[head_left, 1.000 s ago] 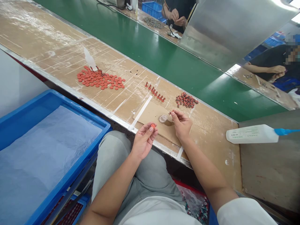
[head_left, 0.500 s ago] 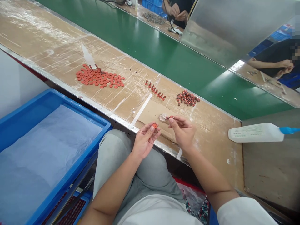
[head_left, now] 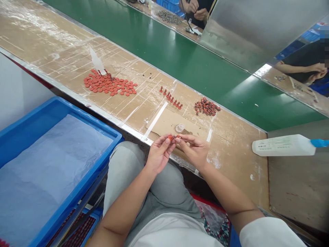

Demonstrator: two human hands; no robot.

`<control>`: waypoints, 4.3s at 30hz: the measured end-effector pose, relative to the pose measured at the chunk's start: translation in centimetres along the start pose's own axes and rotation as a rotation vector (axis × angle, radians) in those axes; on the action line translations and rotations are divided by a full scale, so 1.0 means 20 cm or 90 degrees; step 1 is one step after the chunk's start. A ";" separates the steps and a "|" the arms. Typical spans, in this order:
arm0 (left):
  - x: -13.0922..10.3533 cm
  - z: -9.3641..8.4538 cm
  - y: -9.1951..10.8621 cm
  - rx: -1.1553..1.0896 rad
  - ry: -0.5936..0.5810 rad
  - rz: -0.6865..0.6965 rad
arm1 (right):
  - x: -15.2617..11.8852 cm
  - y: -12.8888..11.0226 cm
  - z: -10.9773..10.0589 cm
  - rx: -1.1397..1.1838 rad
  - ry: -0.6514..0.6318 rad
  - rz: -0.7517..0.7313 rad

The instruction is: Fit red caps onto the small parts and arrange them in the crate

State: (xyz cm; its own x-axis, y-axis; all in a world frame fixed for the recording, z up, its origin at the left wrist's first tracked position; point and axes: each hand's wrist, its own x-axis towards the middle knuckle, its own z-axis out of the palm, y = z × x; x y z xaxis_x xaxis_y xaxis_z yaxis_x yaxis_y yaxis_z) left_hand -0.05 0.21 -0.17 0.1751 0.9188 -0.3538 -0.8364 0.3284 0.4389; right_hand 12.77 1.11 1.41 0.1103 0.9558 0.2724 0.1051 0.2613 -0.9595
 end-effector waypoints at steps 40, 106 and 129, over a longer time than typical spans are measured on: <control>0.00 -0.01 0.00 -0.014 0.012 -0.006 | -0.02 0.02 0.00 0.008 -0.003 0.051; -0.02 -0.03 -0.03 0.142 -0.040 0.132 | 0.01 -0.01 -0.04 -0.041 -0.057 -0.185; -0.04 0.00 -0.02 0.174 0.013 0.162 | -0.01 0.01 -0.03 0.032 -0.036 -0.032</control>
State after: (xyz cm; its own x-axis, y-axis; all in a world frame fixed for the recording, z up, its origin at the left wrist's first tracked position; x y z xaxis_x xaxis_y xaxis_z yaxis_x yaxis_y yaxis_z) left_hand 0.19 -0.71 0.00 -0.0333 0.9750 -0.2195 -0.6822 0.1383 0.7179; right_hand 13.41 0.95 1.24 0.0501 0.9470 0.3174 0.0594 0.3144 -0.9474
